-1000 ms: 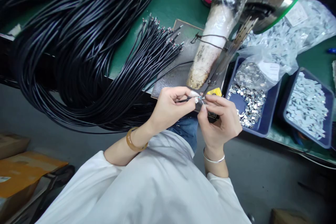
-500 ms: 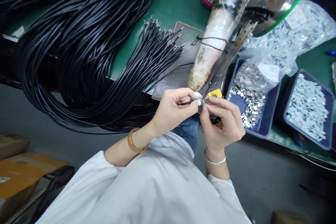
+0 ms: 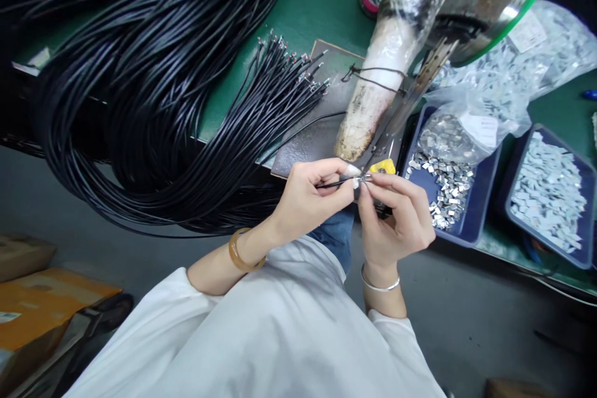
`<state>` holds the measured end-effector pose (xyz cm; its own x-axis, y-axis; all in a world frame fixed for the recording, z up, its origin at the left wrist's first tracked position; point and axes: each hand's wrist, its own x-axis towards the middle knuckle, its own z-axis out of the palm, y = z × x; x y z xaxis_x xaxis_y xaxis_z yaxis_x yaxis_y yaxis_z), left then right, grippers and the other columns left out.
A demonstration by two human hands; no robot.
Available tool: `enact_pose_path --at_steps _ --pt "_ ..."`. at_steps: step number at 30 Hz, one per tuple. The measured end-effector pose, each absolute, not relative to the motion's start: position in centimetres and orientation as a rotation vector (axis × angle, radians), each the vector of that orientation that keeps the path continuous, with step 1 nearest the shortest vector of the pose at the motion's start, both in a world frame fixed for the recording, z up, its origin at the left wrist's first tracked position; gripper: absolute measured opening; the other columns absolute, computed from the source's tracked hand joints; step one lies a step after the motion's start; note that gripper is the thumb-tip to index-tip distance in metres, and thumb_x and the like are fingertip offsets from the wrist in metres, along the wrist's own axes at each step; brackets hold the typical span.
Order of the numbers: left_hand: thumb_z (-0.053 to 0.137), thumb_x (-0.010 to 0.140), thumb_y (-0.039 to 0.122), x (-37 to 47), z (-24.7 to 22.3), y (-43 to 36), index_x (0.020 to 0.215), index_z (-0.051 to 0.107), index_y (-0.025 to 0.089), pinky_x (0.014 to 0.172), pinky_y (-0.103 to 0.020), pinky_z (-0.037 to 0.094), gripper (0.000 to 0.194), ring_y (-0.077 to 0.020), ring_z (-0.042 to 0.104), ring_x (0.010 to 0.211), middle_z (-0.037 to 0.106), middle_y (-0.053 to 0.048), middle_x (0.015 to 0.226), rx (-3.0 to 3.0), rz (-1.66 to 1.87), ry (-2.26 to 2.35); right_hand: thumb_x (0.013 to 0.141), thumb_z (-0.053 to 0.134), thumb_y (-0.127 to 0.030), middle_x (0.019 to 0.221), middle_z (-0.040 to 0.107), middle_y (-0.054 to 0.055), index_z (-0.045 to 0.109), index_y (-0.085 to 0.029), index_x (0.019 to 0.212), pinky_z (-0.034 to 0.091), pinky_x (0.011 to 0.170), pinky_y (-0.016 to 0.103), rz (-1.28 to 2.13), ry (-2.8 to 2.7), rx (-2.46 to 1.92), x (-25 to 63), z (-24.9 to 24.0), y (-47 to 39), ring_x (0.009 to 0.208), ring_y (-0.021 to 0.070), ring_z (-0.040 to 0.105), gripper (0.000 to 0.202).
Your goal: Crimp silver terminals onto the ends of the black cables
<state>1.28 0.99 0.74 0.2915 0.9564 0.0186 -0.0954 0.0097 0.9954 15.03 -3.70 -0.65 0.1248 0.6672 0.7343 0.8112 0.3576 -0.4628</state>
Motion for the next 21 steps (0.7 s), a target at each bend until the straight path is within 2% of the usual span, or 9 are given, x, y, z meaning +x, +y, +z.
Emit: enact_pose_path --at_steps 7,12,16,21 --pt "0.069 0.078 0.019 1.1 0.1 1.1 0.076 0.069 0.013 0.045 -0.020 0.019 0.006 -0.0046 0.026 0.049 0.035 0.007 0.053 1.171 0.936 0.883 0.083 0.072 -0.011 0.098 0.077 0.003 0.064 -0.022 0.093 0.063 0.078 0.031 -0.179 -1.629 -1.321 15.1 -1.3 -4.3 0.086 0.0160 0.075 0.017" --pt "0.067 0.080 0.020 1.0 0.4 0.8 0.081 0.072 0.012 0.046 -0.020 0.024 0.010 -0.0051 0.029 0.049 0.038 0.007 0.054 1.117 0.873 0.802 0.086 0.069 -0.010 0.093 0.075 0.001 0.067 -0.023 0.095 0.062 0.077 0.031 0.003 -1.501 -1.365 15.8 -0.1 -4.6 0.085 0.0159 0.074 0.016" --pt "0.063 0.085 0.021 0.8 0.0 -0.1 0.084 0.073 0.011 0.048 -0.020 0.029 0.014 -0.0059 0.034 0.050 0.043 0.005 0.056 1.216 0.875 0.812 0.085 0.072 -0.010 0.086 0.072 -0.002 0.073 -0.028 0.102 0.057 0.072 0.025 -0.212 -1.609 -1.451 15.9 1.0 -5.3 0.078 0.0124 0.070 0.025" --pt "0.061 0.090 0.022 0.9 -0.8 -1.0 0.085 0.073 0.011 0.049 -0.019 0.033 0.017 -0.0063 0.042 0.054 0.055 0.001 0.062 1.470 0.962 0.884 0.087 0.071 -0.012 0.083 0.072 -0.003 0.067 -0.023 0.098 0.055 0.071 0.019 -0.073 -1.782 -1.524 15.2 0.6 -5.8 0.072 0.0088 0.069 0.016"
